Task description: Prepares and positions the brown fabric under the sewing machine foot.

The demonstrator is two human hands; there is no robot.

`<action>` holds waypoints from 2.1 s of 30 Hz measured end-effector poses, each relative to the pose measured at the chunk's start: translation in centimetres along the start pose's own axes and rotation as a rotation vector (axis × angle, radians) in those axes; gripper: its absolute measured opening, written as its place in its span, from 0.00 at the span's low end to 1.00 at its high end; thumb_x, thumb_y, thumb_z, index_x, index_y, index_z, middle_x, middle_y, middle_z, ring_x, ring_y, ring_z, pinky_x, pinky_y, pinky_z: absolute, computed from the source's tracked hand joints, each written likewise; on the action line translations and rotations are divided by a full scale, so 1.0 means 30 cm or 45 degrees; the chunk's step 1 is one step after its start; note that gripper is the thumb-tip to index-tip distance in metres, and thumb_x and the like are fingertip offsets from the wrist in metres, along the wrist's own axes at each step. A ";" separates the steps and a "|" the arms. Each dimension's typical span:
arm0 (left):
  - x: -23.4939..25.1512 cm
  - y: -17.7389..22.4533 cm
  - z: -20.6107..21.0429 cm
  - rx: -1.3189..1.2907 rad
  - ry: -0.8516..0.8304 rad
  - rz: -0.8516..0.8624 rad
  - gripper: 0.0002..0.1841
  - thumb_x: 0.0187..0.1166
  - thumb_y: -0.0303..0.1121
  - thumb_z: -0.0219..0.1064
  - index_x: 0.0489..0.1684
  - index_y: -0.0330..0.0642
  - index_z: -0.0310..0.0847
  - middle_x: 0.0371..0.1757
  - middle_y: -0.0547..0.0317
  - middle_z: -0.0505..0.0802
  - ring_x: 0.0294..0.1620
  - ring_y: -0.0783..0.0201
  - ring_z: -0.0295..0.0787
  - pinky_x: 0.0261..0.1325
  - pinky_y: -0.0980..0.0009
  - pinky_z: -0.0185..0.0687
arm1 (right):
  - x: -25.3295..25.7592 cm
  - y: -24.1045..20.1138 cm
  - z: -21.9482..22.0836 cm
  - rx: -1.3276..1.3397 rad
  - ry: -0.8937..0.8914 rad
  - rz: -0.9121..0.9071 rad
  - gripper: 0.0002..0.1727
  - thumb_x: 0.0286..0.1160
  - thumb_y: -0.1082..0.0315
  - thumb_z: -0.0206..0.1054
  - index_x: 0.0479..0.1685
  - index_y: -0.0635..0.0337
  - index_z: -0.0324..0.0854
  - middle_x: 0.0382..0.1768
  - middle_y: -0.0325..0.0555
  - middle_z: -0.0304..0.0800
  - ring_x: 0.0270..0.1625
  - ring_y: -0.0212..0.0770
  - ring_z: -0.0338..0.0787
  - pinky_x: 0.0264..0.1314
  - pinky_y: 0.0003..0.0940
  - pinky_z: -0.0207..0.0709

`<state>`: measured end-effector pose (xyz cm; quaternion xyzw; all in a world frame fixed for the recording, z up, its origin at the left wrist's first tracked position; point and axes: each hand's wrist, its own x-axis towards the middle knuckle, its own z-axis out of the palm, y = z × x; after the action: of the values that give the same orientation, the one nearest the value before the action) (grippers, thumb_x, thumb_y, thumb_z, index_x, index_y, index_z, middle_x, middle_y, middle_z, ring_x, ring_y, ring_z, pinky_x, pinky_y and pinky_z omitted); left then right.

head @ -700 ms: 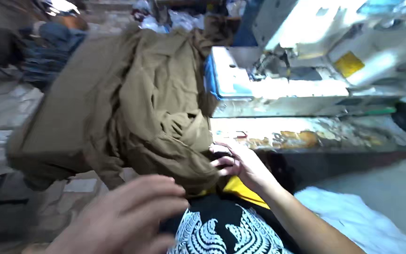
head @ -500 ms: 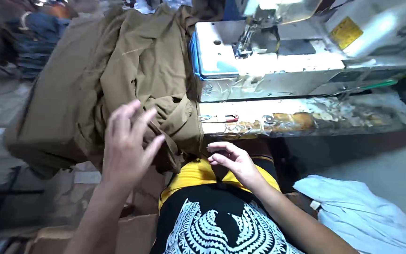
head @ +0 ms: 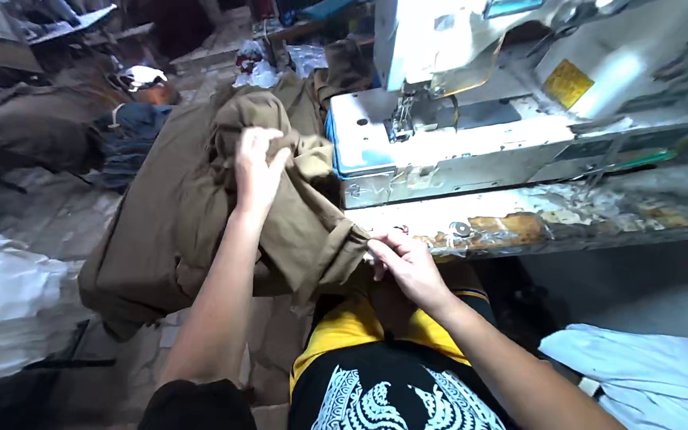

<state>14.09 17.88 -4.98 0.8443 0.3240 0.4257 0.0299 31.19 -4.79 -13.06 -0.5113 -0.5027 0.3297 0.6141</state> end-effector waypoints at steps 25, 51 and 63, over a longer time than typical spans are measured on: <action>-0.313 0.278 -0.095 -1.519 -0.438 -1.042 0.09 0.78 0.22 0.61 0.45 0.48 0.81 0.26 0.65 0.89 0.27 0.77 0.86 0.35 0.80 0.86 | 0.035 -0.032 -0.164 0.286 -0.093 0.249 0.21 0.69 0.69 0.76 0.65 0.49 0.87 0.42 0.31 0.94 0.35 0.21 0.89 0.40 0.15 0.84; -0.437 0.379 -0.077 -1.143 -0.542 -0.637 0.12 0.86 0.28 0.59 0.33 0.38 0.87 0.30 0.68 0.92 0.24 0.79 0.88 0.29 0.82 0.88 | 0.074 -0.069 -0.119 -0.080 -0.179 0.005 0.12 0.84 0.64 0.61 0.30 0.50 0.84 0.27 0.26 0.83 0.33 0.19 0.82 0.40 0.16 0.77; -0.348 0.361 -0.052 -1.527 -0.522 -0.126 0.15 0.93 0.38 0.55 0.45 0.40 0.85 0.51 0.57 0.94 0.45 0.71 0.94 0.50 0.73 0.92 | 0.085 -0.051 -0.083 0.108 -0.283 0.095 0.14 0.86 0.63 0.60 0.29 0.50 0.84 0.26 0.24 0.83 0.33 0.16 0.81 0.41 0.14 0.75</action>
<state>14.14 3.02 -7.76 0.7292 0.0556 0.3610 0.5787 34.12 -3.59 -10.81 -0.4635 -0.5341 0.4278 0.5629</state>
